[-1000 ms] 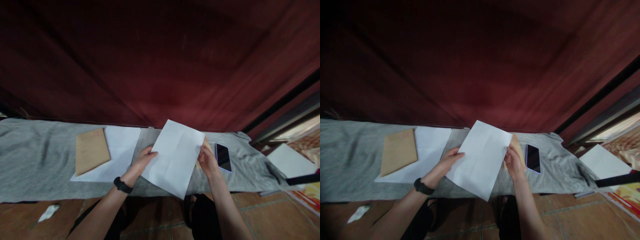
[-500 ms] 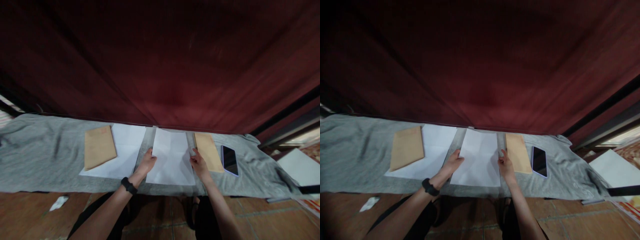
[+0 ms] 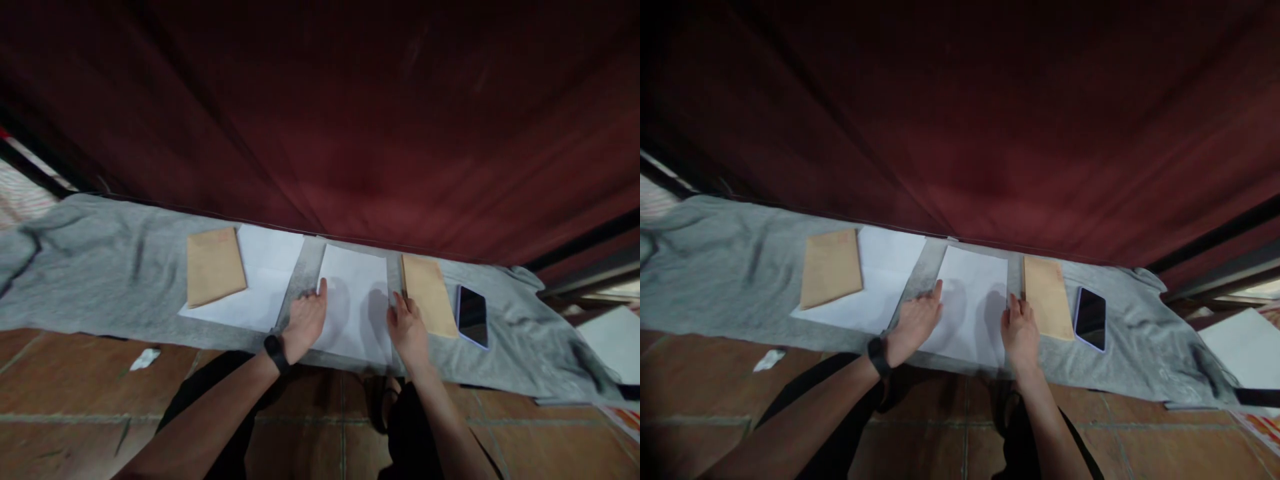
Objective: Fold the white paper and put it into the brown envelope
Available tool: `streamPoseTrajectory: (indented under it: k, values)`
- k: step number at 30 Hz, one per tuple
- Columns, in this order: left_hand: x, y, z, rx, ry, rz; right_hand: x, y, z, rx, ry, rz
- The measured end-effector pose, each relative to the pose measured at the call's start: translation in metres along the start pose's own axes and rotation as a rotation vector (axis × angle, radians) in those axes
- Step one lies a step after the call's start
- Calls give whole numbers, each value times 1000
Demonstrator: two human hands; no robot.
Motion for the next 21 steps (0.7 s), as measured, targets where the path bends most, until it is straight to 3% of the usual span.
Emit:
streamPoseTrajectory:
  k: [4, 8, 13, 21]
  values:
    - [-4, 6, 17, -152, -98, 171, -15, 5, -25, 155, -105, -2]
    - [-21, 14, 36, -407, 1, 275, -35, 18, -49, 261, -85, -75]
    - [-37, 18, 39, -439, 109, 246, -41, 26, -55, 301, 11, -131]
    - [-42, 10, 34, -458, 174, 199, -41, 19, -46, 244, 117, -125]
Point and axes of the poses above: each hand's wrist, its own y-axis away from the middle knuckle, its own x-axis out of the back of the hand, z = x × y, the point moved 2 cm from there along -y, towards the middle knuckle, and after that the axes turned 6 degrees about z, right-handed, at the moved point
